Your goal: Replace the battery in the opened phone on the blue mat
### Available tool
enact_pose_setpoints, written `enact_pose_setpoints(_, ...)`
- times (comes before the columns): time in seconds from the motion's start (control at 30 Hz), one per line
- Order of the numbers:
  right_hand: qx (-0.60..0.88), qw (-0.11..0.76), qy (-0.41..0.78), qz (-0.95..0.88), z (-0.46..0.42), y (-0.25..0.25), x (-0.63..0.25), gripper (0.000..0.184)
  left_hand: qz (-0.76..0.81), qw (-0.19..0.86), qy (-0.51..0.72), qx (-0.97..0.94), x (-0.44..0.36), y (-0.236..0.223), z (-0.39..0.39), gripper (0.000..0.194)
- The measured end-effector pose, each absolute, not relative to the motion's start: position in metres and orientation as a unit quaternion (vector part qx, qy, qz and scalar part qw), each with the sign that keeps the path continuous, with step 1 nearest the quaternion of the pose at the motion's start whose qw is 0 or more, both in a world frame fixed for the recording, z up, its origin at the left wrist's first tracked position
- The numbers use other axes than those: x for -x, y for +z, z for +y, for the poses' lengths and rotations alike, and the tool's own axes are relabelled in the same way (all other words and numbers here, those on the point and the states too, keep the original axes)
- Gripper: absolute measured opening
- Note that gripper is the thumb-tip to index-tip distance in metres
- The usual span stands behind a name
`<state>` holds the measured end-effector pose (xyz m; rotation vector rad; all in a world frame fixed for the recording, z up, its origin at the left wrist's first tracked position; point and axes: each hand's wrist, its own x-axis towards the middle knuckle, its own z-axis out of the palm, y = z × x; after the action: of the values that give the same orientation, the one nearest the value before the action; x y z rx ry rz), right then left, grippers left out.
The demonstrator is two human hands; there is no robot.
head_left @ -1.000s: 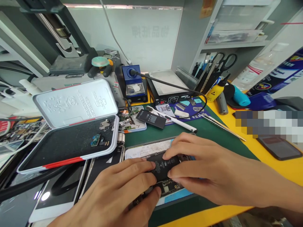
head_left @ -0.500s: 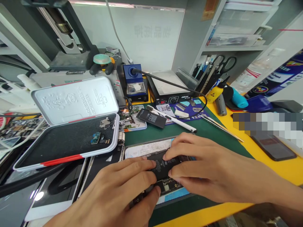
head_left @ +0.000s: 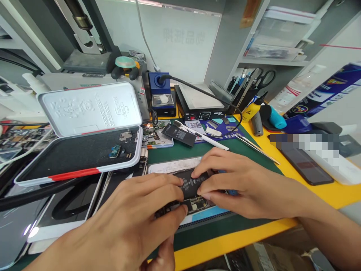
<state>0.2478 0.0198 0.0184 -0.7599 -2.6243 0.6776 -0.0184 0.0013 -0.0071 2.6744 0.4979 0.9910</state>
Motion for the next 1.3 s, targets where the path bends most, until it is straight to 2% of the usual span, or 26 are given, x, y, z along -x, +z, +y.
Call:
enact_pose_setpoints(0.2,0.273,0.185,0.245,-0.912,0.016,0.017,-0.246,0.016,0.24,0.115,0.325,-0.908,0.016,-0.012,-0.01,0.03)
enact_pose_setpoints(0.37,0.283,0.198,0.239,-0.907,0.013,0.016,-0.244,0.014,0.197,0.111,0.335,-0.914,0.019,-0.017,-0.01,0.024)
enact_pose_setpoints(0.57,0.297,0.208,0.229,-0.903,0.01,0.016,-0.242,0.014,0.273,0.098,0.343,-0.893,0.021,-0.015,-0.021,0.029)
enact_pose_setpoints(0.9,0.286,0.217,0.223,-0.906,0.007,0.017,-0.24,0.018,0.252,0.098,0.337,-0.902,0.021,-0.017,-0.018,0.042)
enact_pose_setpoints(1.1,0.317,0.197,0.246,-0.895,0.008,0.023,-0.24,0.014,0.208,0.103,0.345,-0.91,0.022,-0.019,-0.006,0.041)
enact_pose_setpoints(1.3,0.307,0.197,0.232,-0.902,0.007,0.024,-0.24,0.011,0.244,0.124,0.358,-0.893,0.02,-0.017,-0.009,0.037)
